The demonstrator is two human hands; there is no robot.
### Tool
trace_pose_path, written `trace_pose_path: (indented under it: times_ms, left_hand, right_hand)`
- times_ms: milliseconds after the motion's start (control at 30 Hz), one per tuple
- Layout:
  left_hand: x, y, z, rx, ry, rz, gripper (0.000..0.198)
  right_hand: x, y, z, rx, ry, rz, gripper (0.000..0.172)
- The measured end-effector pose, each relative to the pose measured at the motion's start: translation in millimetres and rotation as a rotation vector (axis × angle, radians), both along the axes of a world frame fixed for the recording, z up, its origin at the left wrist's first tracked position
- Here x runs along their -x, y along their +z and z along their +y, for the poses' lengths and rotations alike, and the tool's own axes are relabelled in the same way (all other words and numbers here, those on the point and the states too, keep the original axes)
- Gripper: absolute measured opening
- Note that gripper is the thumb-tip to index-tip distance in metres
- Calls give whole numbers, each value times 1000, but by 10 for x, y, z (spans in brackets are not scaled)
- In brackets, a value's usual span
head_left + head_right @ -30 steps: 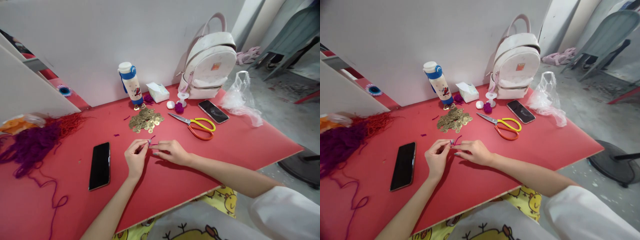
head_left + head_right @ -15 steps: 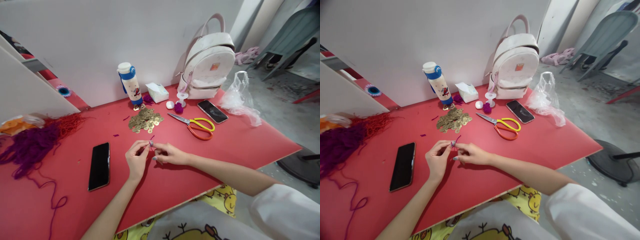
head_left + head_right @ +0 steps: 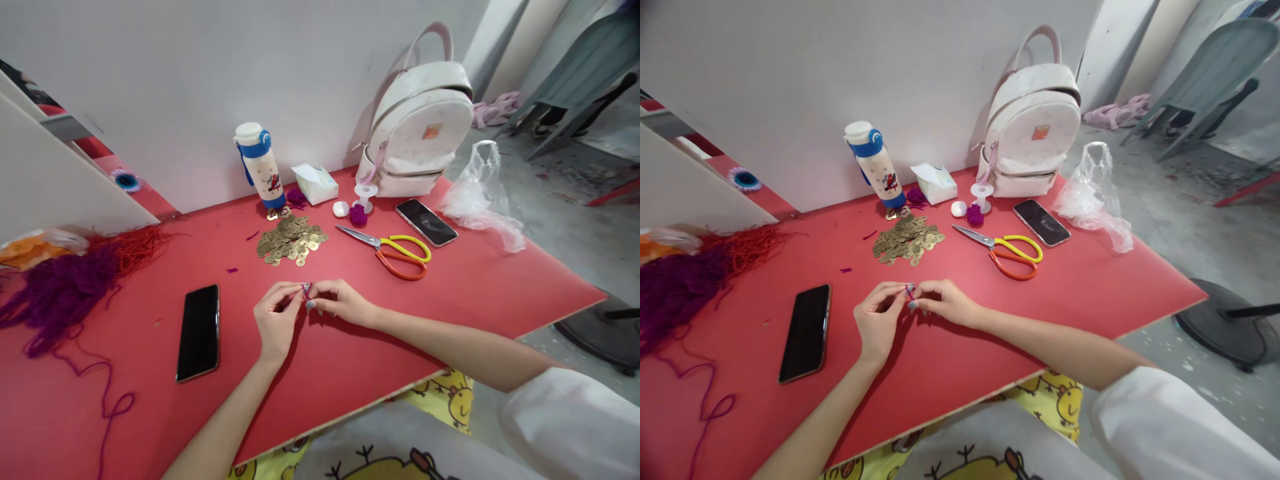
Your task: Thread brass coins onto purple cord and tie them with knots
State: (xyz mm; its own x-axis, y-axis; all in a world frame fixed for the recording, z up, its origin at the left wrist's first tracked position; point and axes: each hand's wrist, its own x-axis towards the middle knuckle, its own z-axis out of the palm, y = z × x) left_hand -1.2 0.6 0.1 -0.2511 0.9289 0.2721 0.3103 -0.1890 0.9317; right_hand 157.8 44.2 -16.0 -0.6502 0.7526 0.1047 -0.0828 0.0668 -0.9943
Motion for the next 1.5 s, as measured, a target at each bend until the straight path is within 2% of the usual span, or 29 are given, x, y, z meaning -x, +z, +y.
trace_pose_path:
  times_ms: [200,300,400,533,933,1300,1500]
  left_hand:
    - [-12,-3,-2,17,-3,15,7]
    - [-18,-4,0,68,-59,7,7]
    - [-17,9,12,135,-131,28,8]
    - [-7,29,24,160,-169,48,7]
    - [6,-24,36,142,-174,-9,12]
    - [7,-39,41,169,-167,-9,9]
    - [-13,-13,35,160,-208,10,10]
  right_hand:
    - [-77,43,-13,-549,-21,-187,27]
    - [-109,50,-11,-694,-76,-241,23]
    - [-125,40,0,-763,-159,-260,22]
    - [-126,28,9,-729,-214,-239,25]
    - [-107,83,21,-518,-221,-195,32]
    - [-168,105,88,-583,-301,-187,23]
    - [-159,101,98,-543,-287,-166,22]
